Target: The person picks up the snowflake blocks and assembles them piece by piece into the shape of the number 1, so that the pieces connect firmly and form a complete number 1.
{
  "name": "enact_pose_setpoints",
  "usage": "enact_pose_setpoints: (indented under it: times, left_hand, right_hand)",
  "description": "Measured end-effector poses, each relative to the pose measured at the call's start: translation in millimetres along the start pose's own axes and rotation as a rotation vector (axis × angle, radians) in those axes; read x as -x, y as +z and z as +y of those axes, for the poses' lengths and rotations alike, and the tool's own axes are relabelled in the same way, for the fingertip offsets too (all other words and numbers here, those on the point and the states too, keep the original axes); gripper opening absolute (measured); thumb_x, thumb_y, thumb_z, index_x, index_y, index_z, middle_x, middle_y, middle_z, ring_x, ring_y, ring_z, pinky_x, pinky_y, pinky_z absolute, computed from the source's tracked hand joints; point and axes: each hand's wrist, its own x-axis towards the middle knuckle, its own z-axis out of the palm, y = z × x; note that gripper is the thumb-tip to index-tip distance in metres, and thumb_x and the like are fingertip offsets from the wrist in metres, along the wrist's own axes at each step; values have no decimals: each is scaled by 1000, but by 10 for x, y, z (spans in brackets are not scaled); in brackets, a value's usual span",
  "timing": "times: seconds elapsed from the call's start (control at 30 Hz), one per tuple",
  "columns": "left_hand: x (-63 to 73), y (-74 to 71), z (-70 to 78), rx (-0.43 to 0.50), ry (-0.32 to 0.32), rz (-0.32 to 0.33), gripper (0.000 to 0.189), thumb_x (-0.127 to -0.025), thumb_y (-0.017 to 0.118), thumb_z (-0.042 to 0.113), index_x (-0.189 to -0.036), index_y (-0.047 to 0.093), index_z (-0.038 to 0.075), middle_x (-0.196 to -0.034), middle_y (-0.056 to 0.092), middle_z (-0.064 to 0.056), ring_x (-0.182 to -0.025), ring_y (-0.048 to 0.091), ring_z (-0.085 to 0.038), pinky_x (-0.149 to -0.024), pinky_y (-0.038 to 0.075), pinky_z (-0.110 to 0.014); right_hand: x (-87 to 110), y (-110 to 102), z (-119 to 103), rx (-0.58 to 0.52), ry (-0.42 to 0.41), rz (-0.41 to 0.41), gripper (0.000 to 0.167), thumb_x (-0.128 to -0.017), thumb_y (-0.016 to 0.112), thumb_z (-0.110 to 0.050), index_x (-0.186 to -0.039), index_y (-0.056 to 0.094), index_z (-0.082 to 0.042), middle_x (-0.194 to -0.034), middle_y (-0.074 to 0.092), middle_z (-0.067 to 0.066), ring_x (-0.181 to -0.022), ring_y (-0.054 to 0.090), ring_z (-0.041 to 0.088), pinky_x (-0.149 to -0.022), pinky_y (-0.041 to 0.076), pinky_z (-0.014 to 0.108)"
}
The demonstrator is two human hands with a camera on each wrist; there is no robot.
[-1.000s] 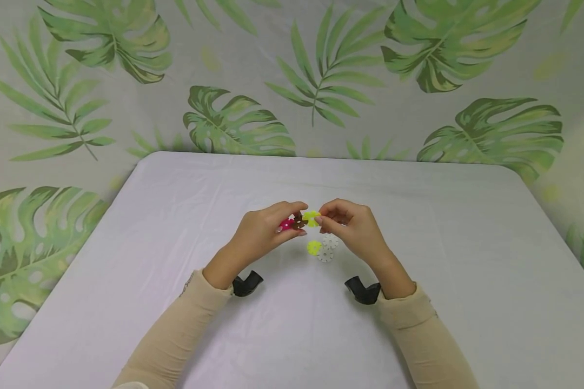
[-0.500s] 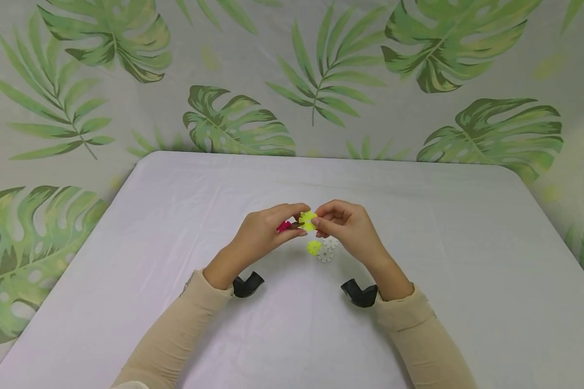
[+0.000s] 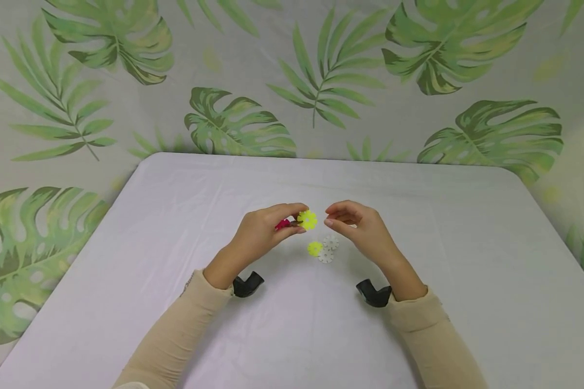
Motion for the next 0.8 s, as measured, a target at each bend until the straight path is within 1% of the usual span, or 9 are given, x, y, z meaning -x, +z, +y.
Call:
enact_pose_setpoints:
  times: [0.07, 0.17, 0.3, 0.37, 0.43, 0.5, 0.6, 0.67, 0.8]
  left_hand:
    - [-2, -5, 6, 4, -3, 0, 38, -77, 70, 28, -111, 61, 14, -90, 64, 7, -76, 60, -1, -59, 43, -12]
    - [-5, -10, 13, 6, -6, -1, 38, -77, 70, 28, -111, 61, 14, -90, 64, 7, -77, 60, -1, -58, 43, -12]
    - [-4, -11, 13, 3, -8, -2, 38, -77, 70, 29, -112, 61, 14, -91, 64, 8, -77, 60, -1, -57, 43, -13]
    - [-2, -12, 11, 3, -12, -3, 38, -78, 70, 29, -111, 61, 15, -91, 64, 8, -76, 60, 0, -57, 43, -13]
    - [0, -13, 9, 2, -17, -5, 37, -78, 69, 30, -111, 61, 15, -91, 64, 8, -76, 60, 0, -56, 43, -13]
    - [1, -15, 9, 3, -21, -6, 37, -78, 69, 30, -111, 62, 15, -92, 65, 8, -76, 60, 0, -55, 42, -13]
    - [2, -14, 7, 5, -25, -7, 37, -78, 69, 30, -110, 62, 15, -96, 65, 7, -76, 60, 0, -55, 42, -12]
    - [3, -13, 4, 4, -25, -7, 37, -78, 69, 30, -110, 62, 14, -97, 65, 7, -76, 60, -1, -55, 42, -12]
    - [-3, -19, 3, 2, -21, -10, 36, -78, 69, 30, -110, 62, 14, -94, 65, 7, -76, 60, 0, -56, 42, -12]
  right_hand:
    - [26, -7, 107, 62, 9, -18, 23, -84, 65, -12, -105, 60, -4, -97, 62, 8, -83, 59, 14, -72, 47, 22]
    - [67, 0, 253, 124, 36, -78, 27, -83, 66, -14, -107, 60, -3, -96, 62, 10, -83, 58, 16, -73, 47, 24]
    - [90, 31, 421, 160, 75, -176, 34, -81, 68, -14, -110, 59, -1, -98, 60, 11, -84, 56, 18, -76, 46, 30]
    - [92, 51, 482, 161, 80, -223, 36, -79, 70, -14, -111, 59, -2, -99, 59, 10, -86, 54, 20, -77, 46, 32]
    - [93, 70, 535, 162, 78, -262, 37, -77, 71, -14, -110, 59, -2, -97, 58, 9, -86, 53, 21, -77, 46, 33]
    - [96, 89, 573, 184, 78, -295, 37, -76, 73, -15, -109, 60, -4, -94, 56, 7, -85, 51, 21, -75, 46, 31]
    - [105, 115, 593, 234, 79, -325, 32, -76, 73, -16, -105, 62, -7, -89, 53, 4, -83, 47, 19, -72, 43, 28]
    - [108, 131, 595, 270, 85, -330, 28, -76, 73, -14, -102, 62, -8, -88, 51, 3, -81, 46, 18, -70, 42, 27]
    - [102, 155, 576, 286, 129, -335, 26, -76, 73, -11, -97, 57, -9, -84, 50, 1, -77, 45, 18, -66, 41, 26]
